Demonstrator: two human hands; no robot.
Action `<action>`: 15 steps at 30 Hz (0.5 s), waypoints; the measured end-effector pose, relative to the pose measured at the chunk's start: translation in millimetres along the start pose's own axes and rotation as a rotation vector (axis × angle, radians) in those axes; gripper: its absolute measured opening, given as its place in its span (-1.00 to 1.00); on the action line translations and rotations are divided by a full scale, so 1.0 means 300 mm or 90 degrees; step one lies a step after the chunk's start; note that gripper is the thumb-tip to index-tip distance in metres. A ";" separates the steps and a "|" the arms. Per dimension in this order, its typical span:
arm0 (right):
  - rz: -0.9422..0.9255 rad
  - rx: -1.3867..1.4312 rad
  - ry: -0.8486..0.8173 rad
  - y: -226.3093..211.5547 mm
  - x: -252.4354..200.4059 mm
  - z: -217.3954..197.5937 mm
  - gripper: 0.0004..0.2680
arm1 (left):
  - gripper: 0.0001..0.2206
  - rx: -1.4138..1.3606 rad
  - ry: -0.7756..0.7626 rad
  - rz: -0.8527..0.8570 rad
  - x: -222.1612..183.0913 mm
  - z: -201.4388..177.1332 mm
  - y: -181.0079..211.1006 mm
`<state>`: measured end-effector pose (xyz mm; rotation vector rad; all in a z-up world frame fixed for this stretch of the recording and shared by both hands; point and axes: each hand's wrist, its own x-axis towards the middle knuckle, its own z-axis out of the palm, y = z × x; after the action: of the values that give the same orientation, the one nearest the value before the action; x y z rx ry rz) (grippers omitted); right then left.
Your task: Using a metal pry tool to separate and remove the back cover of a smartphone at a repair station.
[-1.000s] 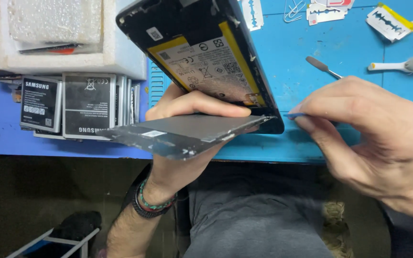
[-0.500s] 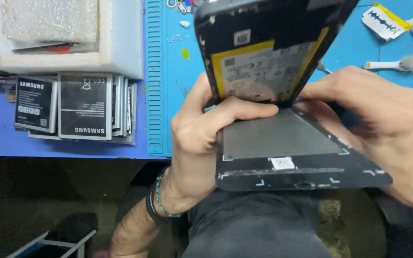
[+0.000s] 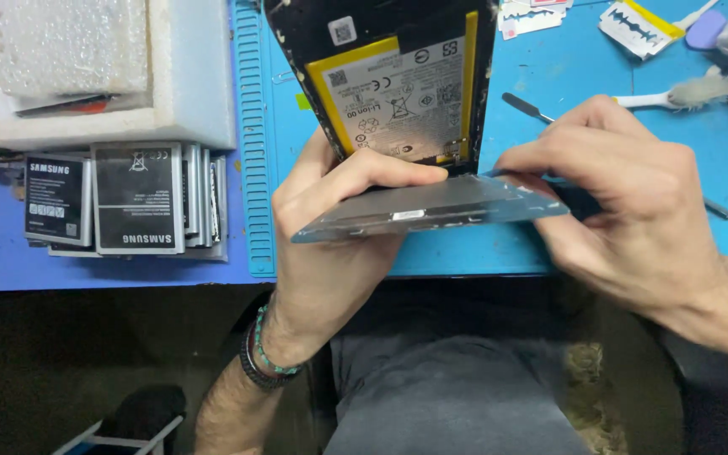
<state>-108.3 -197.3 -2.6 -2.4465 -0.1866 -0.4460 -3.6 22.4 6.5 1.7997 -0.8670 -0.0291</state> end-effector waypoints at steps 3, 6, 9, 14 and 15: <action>-0.005 0.015 0.017 -0.010 0.018 0.012 -0.89 | -0.91 0.005 0.003 -0.006 -0.001 0.003 -0.003; -0.018 -0.009 0.012 -0.005 0.018 0.011 -0.85 | -0.95 0.026 -0.005 0.004 0.005 0.002 -0.009; 0.003 -0.025 -0.024 0.012 0.017 0.009 -0.79 | -0.95 0.031 -0.009 0.011 0.006 -0.001 -0.017; -0.012 -0.049 -0.033 0.012 -0.006 -0.003 -0.93 | -0.94 0.026 0.003 0.019 0.008 -0.002 -0.012; 0.001 -0.025 0.006 0.004 -0.004 -0.008 -0.95 | -0.92 0.025 -0.007 0.034 0.011 -0.005 -0.009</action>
<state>-109.8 -199.8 -2.1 -2.4823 -0.1742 -0.4643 0.9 22.1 6.3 1.8129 -0.9291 0.0128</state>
